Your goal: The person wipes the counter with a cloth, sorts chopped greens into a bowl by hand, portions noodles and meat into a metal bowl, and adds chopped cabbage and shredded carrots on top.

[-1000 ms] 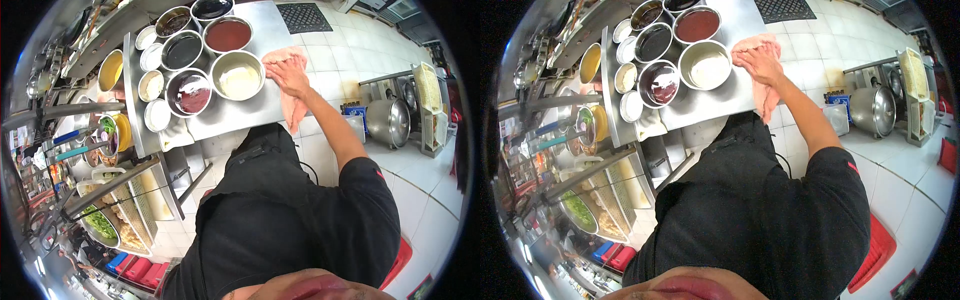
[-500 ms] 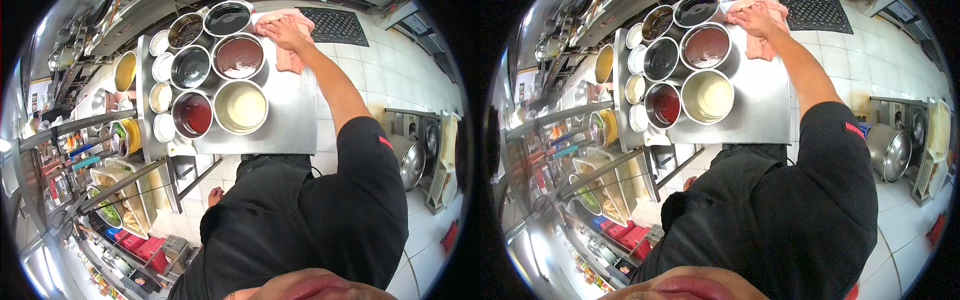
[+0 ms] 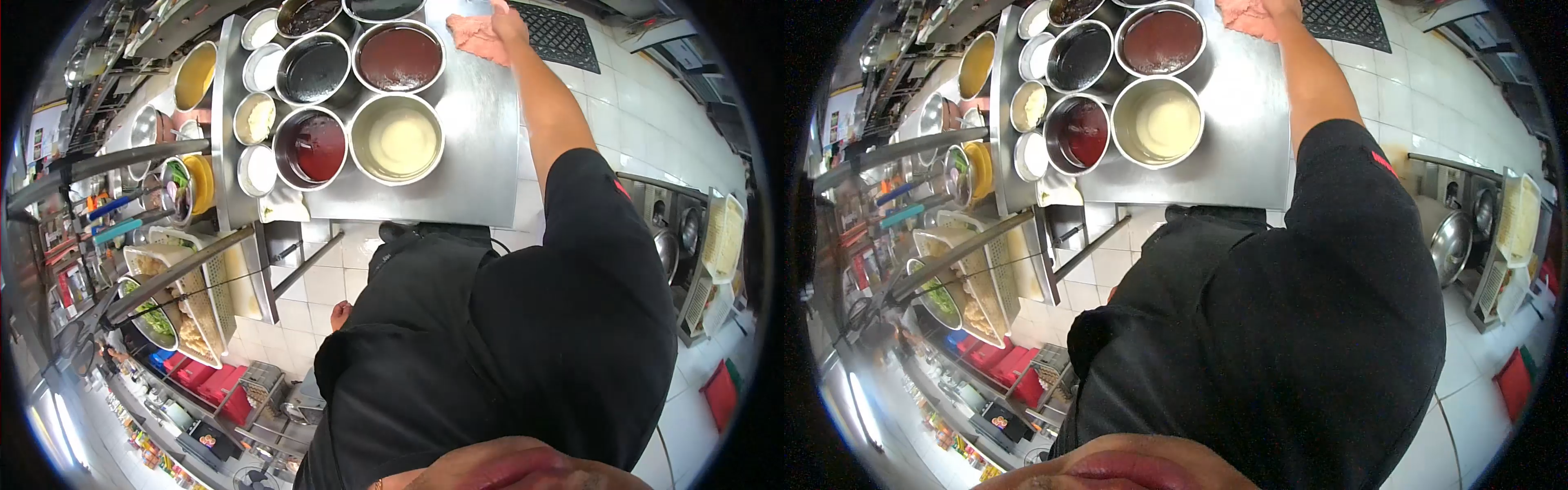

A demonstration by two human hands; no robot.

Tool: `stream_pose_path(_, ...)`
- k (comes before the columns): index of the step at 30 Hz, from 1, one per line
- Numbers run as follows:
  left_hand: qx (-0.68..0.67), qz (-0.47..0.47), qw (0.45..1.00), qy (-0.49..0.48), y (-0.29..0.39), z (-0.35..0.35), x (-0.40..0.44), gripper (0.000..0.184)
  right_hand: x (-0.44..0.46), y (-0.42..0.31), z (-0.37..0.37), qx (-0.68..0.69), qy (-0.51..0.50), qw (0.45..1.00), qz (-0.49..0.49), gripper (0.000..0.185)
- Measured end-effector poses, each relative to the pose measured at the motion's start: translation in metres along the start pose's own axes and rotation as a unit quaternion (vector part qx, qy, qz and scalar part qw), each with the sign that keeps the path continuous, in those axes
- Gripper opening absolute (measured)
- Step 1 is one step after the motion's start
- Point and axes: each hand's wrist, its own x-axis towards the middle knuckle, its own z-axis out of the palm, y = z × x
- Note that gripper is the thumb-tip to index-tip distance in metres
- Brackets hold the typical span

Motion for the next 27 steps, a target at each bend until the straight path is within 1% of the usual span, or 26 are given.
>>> stream_pose_path(1, 0.012, -0.003, 1.0, -0.008, -0.013, -0.001, 0.006, 0.023, -0.005, 0.013, -0.004, 0.021, -0.046, 0.999, 0.008, 0.065)
stream_pose_path(4, 0.089, 0.012, 0.995, -0.037, -0.029, -0.003, 0.022, 0.021, -0.026, 0.074, 0.016, 0.042, -0.065, 0.997, -0.019, 0.068)
stream_pose_path(6, 0.125, 0.029, 0.99, -0.055, -0.037, -0.008, 0.042, 0.021, -0.11, 0.076, -0.014, 0.094, -0.058, 0.994, -0.023, 0.081)
stream_pose_path(8, 0.155, 0.047, 0.984, -0.068, -0.035, -0.015, 0.063, 0.02, -0.176, 0.098, -0.031, 0.141, -0.072, 0.987, -0.037, 0.081)
stream_pose_path(10, 0.178, 0.066, 0.979, -0.079, -0.027, -0.023, 0.087, 0.02, -0.251, 0.109, -0.058, 0.163, -0.101, 0.982, -0.007, 0.076)
stream_pose_path(12, 0.17, 0.073, 0.979, -0.08, -0.007, -0.032, 0.113, 0.021, -0.315, 0.13, -0.076, 0.199, -0.152, 0.968, 0.01, 0.07)
stream_pose_path(13, 0.058, 0.014, 0.997, -0.054, 0.027, -0.026, 0.099, 0.02, -0.342, 0.158, -0.066, 0.17, -0.06, 0.979, -0.097, 0.066)
stream_pose_path(14, 0.101, 0.055, 0.993, -0.039, 0.101, -0.017, 0.062, 0.02, -0.362, 0.185, -0.058, 0.143, 0.029, 0.968, -0.205, 0.062)
stream_pose_path(15, 0.124, 0.126, 0.983, -0.055, 0.093, -0.026, 0.088, 0.022, -0.376, 0.192, -0.068, 0.094, 0.001, 0.977, -0.192, 0.056)
stream_pose_path(16, 0.064, 0.045, 0.996, -0.032, 0.118, -0.024, 0.089, 0.024, -0.388, 0.198, -0.077, 0.044, -0.025, 0.982, -0.18, 0.05)
stream_pose_path(17, 0.059, 0.047, 0.996, -0.039, 0.138, -0.025, 0.085, 0.03, -0.393, 0.196, -0.094, -0.018, -0.085, 0.987, -0.136, 0.047)
stream_pose_path(18, 0.049, 0.058, 0.997, -0.033, 0.155, -0.024, 0.083, 0.031, -0.394, 0.181, -0.115, -0.084, -0.142, 0.982, -0.092, 0.044)
stream_pose_path(21, 0.009, 0.087, 0.996, -0.028, 0.187, -0.016, 0.074, 0.03, -0.399, 0.119, -0.154, -0.036, -0.102, 0.987, -0.123, 0.048)
stream_pose_path(24, -0.033, 0.098, 0.994, -0.041, 0.199, -0.005, 0.068, 0.028, -0.388, 0.064, -0.157, 0.004, -0.03, 0.987, -0.158, 0.049)
stream_pose_path(27, -0.031, 0.098, 0.993, -0.064, 0.2, 0.004, 0.064, 0.031, -0.357, 0.035, -0.133, -0.111, -0.143, 0.97, -0.161, 0.041)
